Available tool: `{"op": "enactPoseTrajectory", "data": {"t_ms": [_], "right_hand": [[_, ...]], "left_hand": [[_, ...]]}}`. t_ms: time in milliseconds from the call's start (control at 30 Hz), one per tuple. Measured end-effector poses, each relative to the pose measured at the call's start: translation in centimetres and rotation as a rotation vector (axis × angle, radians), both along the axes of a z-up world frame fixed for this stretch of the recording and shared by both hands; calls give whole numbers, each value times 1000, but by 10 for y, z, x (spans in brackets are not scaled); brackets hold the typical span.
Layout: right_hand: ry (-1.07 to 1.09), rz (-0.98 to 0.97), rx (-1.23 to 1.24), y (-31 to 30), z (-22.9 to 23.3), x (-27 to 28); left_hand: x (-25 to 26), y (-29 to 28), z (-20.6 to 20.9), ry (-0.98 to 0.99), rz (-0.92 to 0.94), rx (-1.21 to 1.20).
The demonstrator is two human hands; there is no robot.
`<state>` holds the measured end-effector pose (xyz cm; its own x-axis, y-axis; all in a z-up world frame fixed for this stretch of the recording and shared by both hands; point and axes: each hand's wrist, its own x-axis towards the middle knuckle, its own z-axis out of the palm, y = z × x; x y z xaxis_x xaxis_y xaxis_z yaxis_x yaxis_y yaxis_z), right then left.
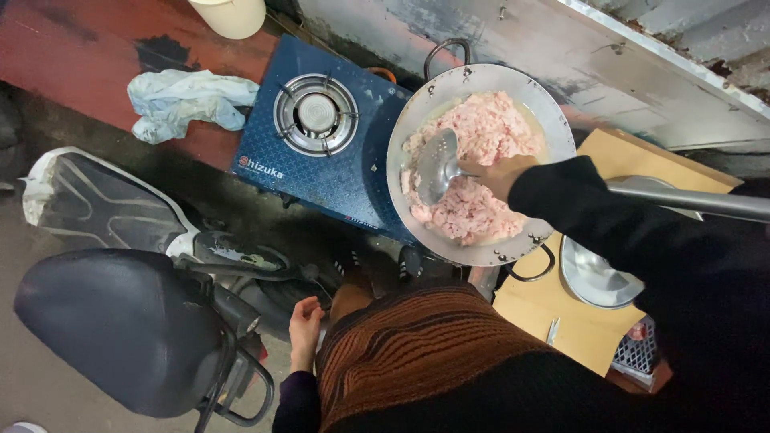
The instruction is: The person stirs a large quantity of pink ground meat in a wok placed on a portable gas stove using a metal slotted spoon. The person continuously breaks up and mixes the meat as it cooks, occasionally pausing to rest the spoon on the wok's edge.
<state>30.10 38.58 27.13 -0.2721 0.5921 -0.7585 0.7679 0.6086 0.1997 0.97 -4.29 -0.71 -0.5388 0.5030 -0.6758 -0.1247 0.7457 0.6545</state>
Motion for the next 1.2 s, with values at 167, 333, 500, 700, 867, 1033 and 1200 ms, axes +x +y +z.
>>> {"op": "enactPoseTrajectory", "data": {"t_ms": [167, 333, 500, 700, 867, 1033, 1200], "right_hand": [[-87, 42, -79, 24, -37, -15], [43, -2, -42, 21, -69, 37], [405, 390, 229, 13, -75, 77], [133, 54, 43, 11, -9, 27], [169, 89, -9, 17, -40, 12], [75, -17, -30, 33, -58, -2], [11, -59, -106, 39, -56, 20]], "left_hand": [[11, 0, 25, -89, 93, -31], [15, -16, 0, -60, 103, 64], [11, -3, 13, -46, 103, 83], [9, 9, 16, -34, 58, 40], [7, 13, 36, -99, 74, -25], [6, -5, 7, -45, 78, 0], [3, 2, 16, -56, 50, -10]]}}
